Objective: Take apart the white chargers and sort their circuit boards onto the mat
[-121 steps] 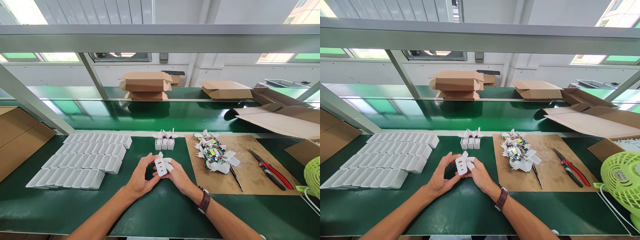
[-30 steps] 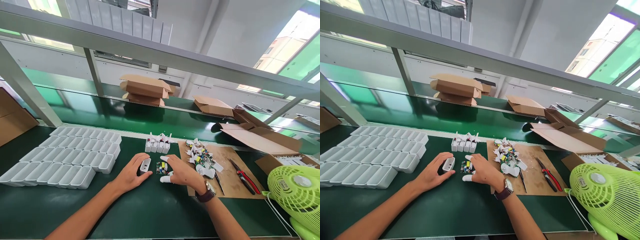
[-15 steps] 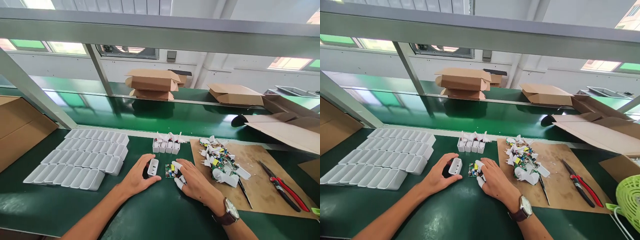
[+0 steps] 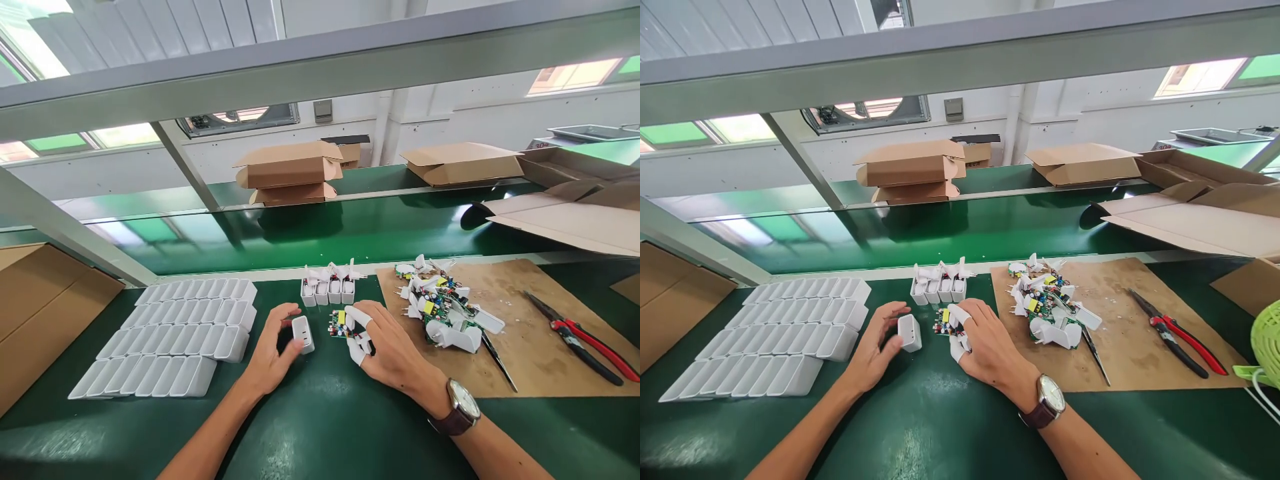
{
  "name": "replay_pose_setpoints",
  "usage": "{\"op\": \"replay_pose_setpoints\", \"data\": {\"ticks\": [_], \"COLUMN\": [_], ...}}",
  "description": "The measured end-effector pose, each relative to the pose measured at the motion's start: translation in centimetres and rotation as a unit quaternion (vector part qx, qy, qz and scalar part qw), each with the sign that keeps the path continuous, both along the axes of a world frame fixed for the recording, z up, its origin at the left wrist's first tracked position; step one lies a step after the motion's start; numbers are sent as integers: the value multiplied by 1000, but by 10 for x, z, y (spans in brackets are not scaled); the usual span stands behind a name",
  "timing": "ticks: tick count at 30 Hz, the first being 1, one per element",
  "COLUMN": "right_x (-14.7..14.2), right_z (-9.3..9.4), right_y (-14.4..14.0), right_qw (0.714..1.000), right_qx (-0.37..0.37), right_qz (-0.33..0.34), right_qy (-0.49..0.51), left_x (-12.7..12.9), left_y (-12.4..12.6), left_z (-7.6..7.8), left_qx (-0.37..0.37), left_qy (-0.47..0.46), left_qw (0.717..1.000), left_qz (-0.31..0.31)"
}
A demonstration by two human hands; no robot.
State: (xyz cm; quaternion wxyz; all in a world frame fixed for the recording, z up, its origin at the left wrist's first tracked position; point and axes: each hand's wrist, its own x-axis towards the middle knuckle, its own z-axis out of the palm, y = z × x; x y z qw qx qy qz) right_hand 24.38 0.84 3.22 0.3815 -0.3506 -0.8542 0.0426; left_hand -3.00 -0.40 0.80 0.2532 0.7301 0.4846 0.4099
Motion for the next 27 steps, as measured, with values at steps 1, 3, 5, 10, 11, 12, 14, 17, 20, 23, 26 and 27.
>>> {"op": "replay_pose_setpoints", "data": {"ticks": [1, 3, 5, 10, 11, 12, 14, 17, 20, 23, 26, 27], "right_x": [-1, -2, -5, -14, -15, -17, -19, -19, -18, -18, -18, -18], "right_z": [1, 4, 8, 10, 9, 8, 6, 6, 9, 11, 10, 10], "right_y": [0, -2, -6, -18, -20, -21, -23, -23, -23, -24, -25, -25], "right_qw": [1000, 999, 996, 993, 994, 995, 994, 995, 995, 995, 995, 995], "right_qx": [9, 17, 19, 37, 48, 60, 76, 79, 79, 78, 71, 70], "right_qz": [-4, 1, 38, 83, 72, 65, 66, 65, 61, 65, 65, 64], "right_qy": [12, 41, 74, 78, 63, 50, 32, 22, 9, -1, -14, -20], "left_x": [2, 6, 11, 14, 14, 14, 14, 14, 14, 14, 13, 13], "left_y": [-1, -3, -5, -7, -7, -7, -6, -5, -5, -5, -5, -5], "left_z": [-1, -4, -8, -11, -10, -8, -4, -1, 0, -1, -1, -1], "left_qx": [-17, -43, -39, 57, 78, 99, 129, 152, 157, 152, 147, 147], "left_qy": [20, 60, 67, 57, 65, 74, 91, 107, 116, 122, 123, 124], "left_qw": [1000, 997, 996, 996, 994, 992, 986, 981, 980, 980, 980, 980], "left_qz": [6, 28, 35, -22, -32, -39, -47, -49, -44, -49, -57, -59]}}
